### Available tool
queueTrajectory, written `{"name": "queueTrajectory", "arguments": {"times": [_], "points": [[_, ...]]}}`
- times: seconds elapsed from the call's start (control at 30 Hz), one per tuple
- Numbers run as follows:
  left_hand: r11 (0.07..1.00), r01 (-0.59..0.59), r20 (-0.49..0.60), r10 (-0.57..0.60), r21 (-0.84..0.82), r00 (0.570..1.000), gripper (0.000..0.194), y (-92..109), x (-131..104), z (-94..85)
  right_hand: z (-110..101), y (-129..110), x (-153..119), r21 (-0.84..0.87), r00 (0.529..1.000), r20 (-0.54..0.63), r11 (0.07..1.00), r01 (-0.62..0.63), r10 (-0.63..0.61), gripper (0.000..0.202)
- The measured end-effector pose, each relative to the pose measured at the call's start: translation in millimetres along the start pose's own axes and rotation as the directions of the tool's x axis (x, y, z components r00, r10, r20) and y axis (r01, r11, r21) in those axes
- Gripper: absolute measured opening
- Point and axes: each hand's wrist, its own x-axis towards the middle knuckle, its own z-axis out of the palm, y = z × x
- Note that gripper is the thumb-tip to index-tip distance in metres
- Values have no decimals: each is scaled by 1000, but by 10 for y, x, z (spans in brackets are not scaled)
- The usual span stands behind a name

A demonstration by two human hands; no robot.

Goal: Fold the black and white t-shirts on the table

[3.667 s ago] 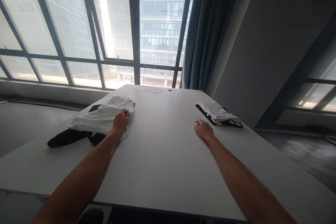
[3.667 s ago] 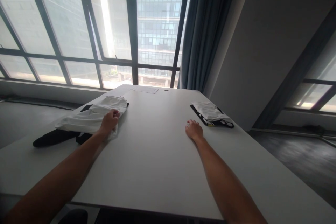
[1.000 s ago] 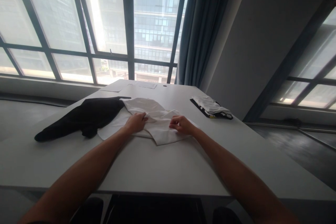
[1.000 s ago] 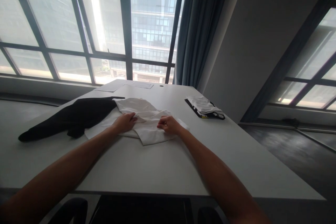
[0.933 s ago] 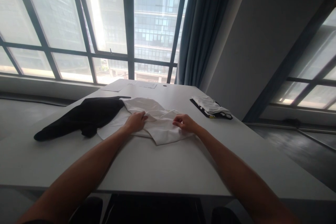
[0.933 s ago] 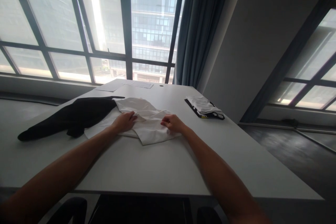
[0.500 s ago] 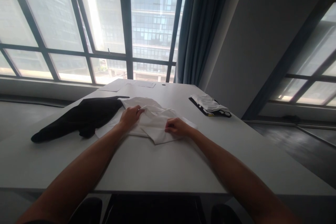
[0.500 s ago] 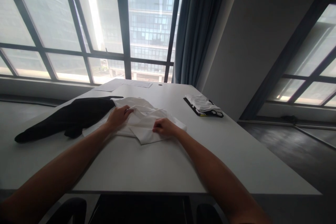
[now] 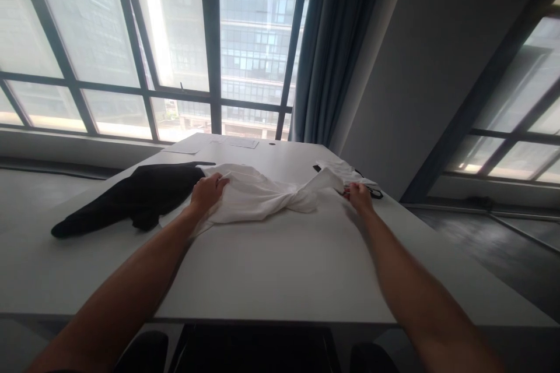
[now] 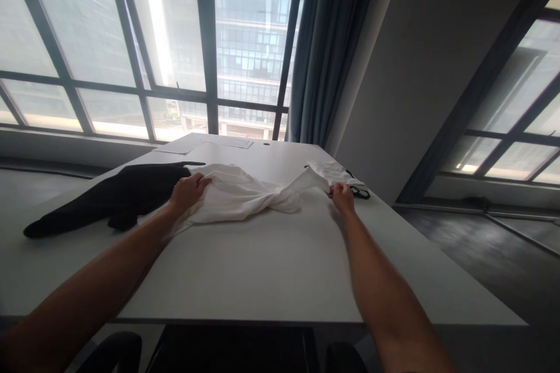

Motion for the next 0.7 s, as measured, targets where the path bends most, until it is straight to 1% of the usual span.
{"name": "queueTrajectory", "arguments": {"times": [0.07, 0.1, 0.17, 0.23, 0.3, 0.33, 0.4, 0.47, 0.5, 0.53, 0.57, 0.6, 0.63, 0.67, 0.7], "points": [[999, -36, -28, 36, -10, 999, 41, 3, -7, -2, 58, 15, -33, -78, 999, 29, 997, -16, 18, 38], [998, -63, -47, 63, -13, 997, 40, 17, -14, -4, 114, -25, -73, -115, 998, 59, 993, 14, -8, 40], [992, -124, -76, 122, -21, 990, 38, 70, -36, -14, 253, -162, -183, -183, 979, 172, 974, 137, -106, 45], [983, -176, -51, 174, -47, 983, 36, 149, -71, -33, 386, -312, -309, -256, 929, 323, 928, 270, -181, 51], [976, -198, 40, 202, -87, 979, 34, 232, -114, -55, 486, -425, -429, -315, 861, 468, 871, 376, -202, 49], [974, -201, 114, 213, -108, 970, 33, 267, -138, -62, 520, -462, -481, -338, 828, 525, 845, 415, -197, 45], [967, -207, 282, 243, -151, 928, 31, 314, -178, -62, 557, -514, -559, -357, 778, 600, 808, 469, -186, 37], [958, -209, 409, 274, -198, 870, 30, 325, -197, -49, 548, -561, -593, -345, 754, 623, 792, 505, -209, 40], [953, -210, 437, 288, -219, 852, 30, 318, -193, -44, 520, -591, -588, -337, 752, 615, 784, 521, -235, 45], [949, -210, 443, 296, -233, 846, 30, 302, -178, -48, 473, -625, -569, -337, 762, 589, 776, 534, -269, 48], [948, -210, 429, 297, -238, 853, 30, 277, -151, -66, 403, -663, -532, -347, 783, 538, 765, 542, -311, 50], [952, -204, 397, 282, -228, 873, 31, 242, -114, -101, 311, -698, -481, -369, 814, 460, 757, 540, -356, 52], [960, -189, 342, 251, -205, 905, 33, 195, -69, -154, 199, -727, -416, -403, 845, 353, 749, 525, -402, 52], [971, -163, 261, 206, -176, 943, 34, 135, -19, -223, 74, -743, -344, -443, 864, 225, 742, 503, -451, 52], [981, -124, 155, 147, -146, 977, 36, 67, 31, -300, -56, -743, -269, -488, 868, 89, 738, 465, -488, 52]]}}
